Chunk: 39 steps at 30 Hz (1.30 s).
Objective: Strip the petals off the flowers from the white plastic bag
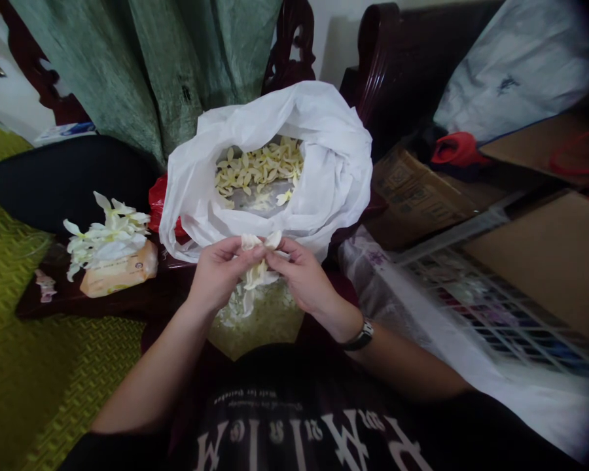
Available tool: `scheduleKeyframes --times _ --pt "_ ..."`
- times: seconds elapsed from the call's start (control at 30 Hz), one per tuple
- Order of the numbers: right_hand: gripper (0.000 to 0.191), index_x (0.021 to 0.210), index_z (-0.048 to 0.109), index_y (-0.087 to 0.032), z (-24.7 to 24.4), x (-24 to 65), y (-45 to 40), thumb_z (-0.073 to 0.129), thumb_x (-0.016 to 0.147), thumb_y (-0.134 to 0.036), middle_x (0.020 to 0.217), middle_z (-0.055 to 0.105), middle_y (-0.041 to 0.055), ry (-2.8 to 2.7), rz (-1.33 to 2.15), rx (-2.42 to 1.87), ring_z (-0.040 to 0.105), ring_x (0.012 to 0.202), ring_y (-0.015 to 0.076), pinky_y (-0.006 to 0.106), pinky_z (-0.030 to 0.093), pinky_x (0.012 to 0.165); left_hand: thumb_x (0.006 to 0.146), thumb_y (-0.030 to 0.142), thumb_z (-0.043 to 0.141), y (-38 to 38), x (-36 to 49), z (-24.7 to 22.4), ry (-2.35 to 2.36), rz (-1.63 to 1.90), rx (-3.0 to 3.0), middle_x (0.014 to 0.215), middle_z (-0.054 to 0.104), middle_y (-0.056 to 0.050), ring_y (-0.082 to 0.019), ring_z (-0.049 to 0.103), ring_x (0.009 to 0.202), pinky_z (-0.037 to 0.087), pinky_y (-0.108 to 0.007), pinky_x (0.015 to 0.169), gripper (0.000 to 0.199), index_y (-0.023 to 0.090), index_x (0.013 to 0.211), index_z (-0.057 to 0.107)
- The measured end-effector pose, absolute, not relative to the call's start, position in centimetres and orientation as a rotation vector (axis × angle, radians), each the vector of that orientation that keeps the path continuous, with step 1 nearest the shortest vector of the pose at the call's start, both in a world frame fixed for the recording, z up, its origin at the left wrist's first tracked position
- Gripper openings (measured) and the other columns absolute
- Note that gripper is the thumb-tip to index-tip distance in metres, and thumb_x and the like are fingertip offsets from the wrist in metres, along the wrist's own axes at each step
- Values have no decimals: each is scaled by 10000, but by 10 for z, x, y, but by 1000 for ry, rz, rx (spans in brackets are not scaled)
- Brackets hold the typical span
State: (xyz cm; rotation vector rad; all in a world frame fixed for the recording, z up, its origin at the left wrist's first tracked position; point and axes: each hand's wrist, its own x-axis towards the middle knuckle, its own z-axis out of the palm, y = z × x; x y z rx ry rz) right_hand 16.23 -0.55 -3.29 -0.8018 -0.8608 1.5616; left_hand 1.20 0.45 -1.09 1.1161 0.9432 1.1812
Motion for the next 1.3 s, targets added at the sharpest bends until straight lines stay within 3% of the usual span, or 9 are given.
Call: scheduleKeyframes --times 0.13,0.3,0.43,0.6,0.9,1.1,1.3 --pt "327 847 735 -245 -33 164 -5 882 677 -482 802 709 -23 -848 1518 -798 625 713 125 256 539 696 718 328 881 3 11 -9 930 1139 1104 768 763 -24 -127 669 658 537 -235 654 274 182 938 807" --pt "287 847 725 -238 -34 168 -5 854 724 -463 803 681 -24 -947 1468 -799 602 682 115 258 530 668 674 330 906 8 7 -12 1019 1189 1153 655 698 7 -97 588 551 468 -211 546 252 156 718 728" --pt "253 880 731 -248 -34 172 -3 857 737 -414 869 693 -22 -1002 1450 -774 623 704 110 261 544 688 633 318 930 11 6 -13 1021 1233 1191 614 647 40 -70 532 518 436 -190 525 327 159 664 646" --pt "306 963 751 -261 -27 174 -1 863 721 -410 950 731 -1 -988 1505 -761 653 798 143 293 564 731 611 365 935 8 11 -4 1091 1254 1311 600 657 26 -88 540 507 434 -202 502 336 170 685 670" --pt "325 744 691 -213 -24 174 4 909 640 -432 712 686 -31 -828 1608 -796 615 648 106 251 543 662 649 356 915 3 9 1 1150 1111 1530 650 693 8 -101 545 577 440 -209 568 260 178 797 797" --pt "346 796 697 -226 -31 175 6 896 659 -474 766 683 -31 -905 1531 -805 587 652 103 242 524 643 772 421 825 7 4 -3 1054 1041 1456 745 746 -28 -129 600 632 469 -239 625 247 183 836 811" --pt "255 901 746 -256 -35 175 4 854 741 -423 880 727 -13 -1005 1452 -771 636 782 129 274 541 770 808 422 791 8 6 -7 1037 1049 1435 788 752 -37 -136 609 669 474 -239 640 250 179 866 803"
